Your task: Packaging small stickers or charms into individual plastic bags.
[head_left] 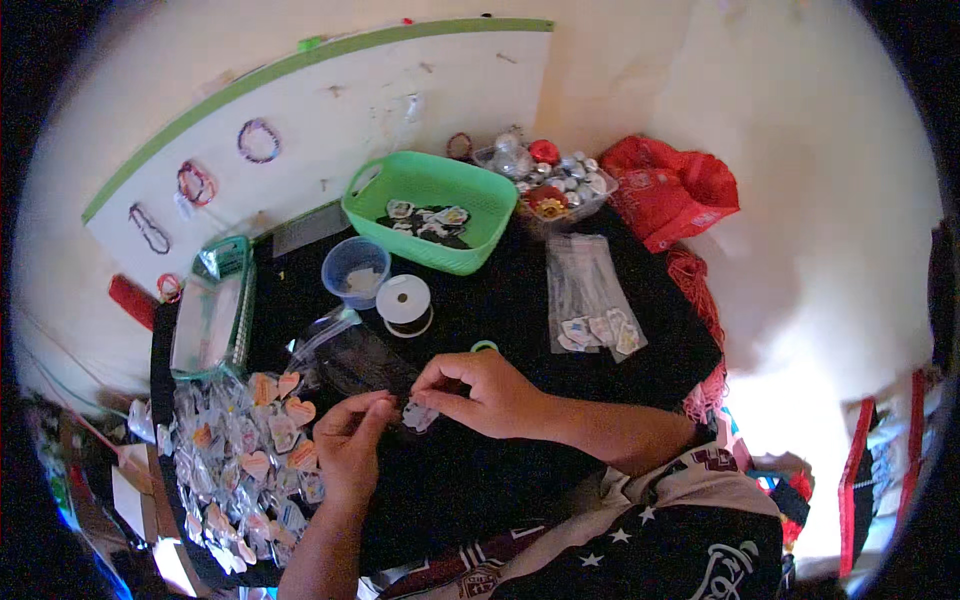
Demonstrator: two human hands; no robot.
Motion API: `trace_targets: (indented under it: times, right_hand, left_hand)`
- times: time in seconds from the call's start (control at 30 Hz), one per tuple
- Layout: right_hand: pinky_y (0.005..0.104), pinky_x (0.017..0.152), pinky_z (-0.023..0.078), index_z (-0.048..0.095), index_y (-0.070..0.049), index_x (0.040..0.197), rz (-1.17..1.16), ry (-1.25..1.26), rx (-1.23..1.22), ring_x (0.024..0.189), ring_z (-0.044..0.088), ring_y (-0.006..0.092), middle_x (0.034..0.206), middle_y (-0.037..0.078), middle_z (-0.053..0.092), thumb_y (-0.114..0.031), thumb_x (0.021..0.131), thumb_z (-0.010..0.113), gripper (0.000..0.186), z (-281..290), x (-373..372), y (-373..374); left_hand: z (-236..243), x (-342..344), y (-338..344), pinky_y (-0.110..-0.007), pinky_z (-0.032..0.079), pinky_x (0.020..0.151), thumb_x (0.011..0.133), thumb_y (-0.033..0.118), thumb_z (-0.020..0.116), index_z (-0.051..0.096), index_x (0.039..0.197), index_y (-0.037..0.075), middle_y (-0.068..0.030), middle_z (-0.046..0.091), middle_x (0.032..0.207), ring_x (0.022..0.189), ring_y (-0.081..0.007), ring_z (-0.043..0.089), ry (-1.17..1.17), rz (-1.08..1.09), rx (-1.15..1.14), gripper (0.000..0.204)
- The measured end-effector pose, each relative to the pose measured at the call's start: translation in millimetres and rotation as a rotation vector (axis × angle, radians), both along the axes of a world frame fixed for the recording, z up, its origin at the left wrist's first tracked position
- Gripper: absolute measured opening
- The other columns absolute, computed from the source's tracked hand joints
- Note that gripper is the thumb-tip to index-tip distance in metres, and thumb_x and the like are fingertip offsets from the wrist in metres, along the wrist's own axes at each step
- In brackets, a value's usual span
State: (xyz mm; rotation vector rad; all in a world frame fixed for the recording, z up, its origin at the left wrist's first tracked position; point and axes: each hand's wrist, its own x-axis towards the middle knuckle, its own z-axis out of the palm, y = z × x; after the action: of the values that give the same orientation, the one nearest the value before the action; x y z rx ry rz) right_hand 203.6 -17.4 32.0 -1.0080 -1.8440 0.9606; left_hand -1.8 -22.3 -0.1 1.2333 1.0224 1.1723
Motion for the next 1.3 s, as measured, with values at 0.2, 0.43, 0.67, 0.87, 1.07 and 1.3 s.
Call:
trace_targets:
  times: [0.2,0.43,0.67,0.87,1.07,1.3]
  right_hand:
    - [0.0261,0.067,0.051,0.066,-0.001,0.092,-0.116,-0.044,0.112,0.075,0.066,0.0121,0.083,0.008,0.069,-0.013,0.088,0.064,0.012,26,27,7]
    - [0.0288,0.073,0.051,0.058,-0.001,0.115,-0.570,0.139,0.240,0.081,0.064,0.0128,0.090,0.009,0.068,-0.012,0.091,0.057,0.027,73,90,-7]
    - [0.0181,0.060,0.047,0.050,-0.001,0.128,-0.924,0.383,0.520,0.068,0.058,0.0039,0.083,0.001,0.065,-0.010,0.095,0.053,0.034,119,151,-51]
    - [0.0149,0.062,0.046,0.046,0.000,0.132,-1.062,0.330,0.629,0.070,0.057,0.0015,0.079,0.000,0.062,-0.006,0.095,0.052,0.039,132,170,-89]
    - [0.0144,0.064,0.044,0.047,0.000,0.131,-1.022,0.332,0.589,0.072,0.056,0.0018,0.082,0.001,0.063,-0.007,0.094,0.054,0.038,118,182,-95]
    - [0.0152,0.064,0.044,0.049,0.000,0.129,-1.060,0.380,0.681,0.072,0.056,0.0022,0.081,0.000,0.062,-0.007,0.094,0.054,0.036,119,186,-98]
  left_hand:
    - [-3,-3,6,-0.028,0.053,0.073,0.090,0.008,0.062,0.064,0.095,-0.002,-0.0098,0.067,0.091,0.078,-0.0152,0.063,-0.215,0.141,-0.031,0.011]
    - [-5,-1,5,-0.027,0.053,0.073,0.091,0.009,0.061,0.064,0.095,-0.001,-0.0092,0.067,0.090,0.080,-0.0138,0.063,-0.149,0.129,-0.005,0.011]
    - [-1,4,-1,-0.026,0.052,0.073,0.091,0.008,0.060,0.064,0.094,-0.002,-0.0097,0.067,0.089,0.077,-0.0135,0.062,-0.093,0.068,0.012,0.011]
    - [3,9,-5,-0.027,0.051,0.072,0.091,0.006,0.060,0.064,0.094,-0.003,-0.0104,0.067,0.088,0.075,-0.0137,0.062,-0.045,0.036,0.034,0.010]
    - [2,11,-11,-0.027,0.052,0.072,0.090,0.004,0.060,0.063,0.094,-0.003,-0.0106,0.066,0.089,0.077,-0.0138,0.062,-0.025,0.036,0.065,0.009]
    - [2,11,-12,-0.026,0.052,0.072,0.090,0.003,0.060,0.064,0.094,-0.003,-0.0106,0.066,0.089,0.078,-0.0137,0.063,-0.027,0.024,0.093,0.008]
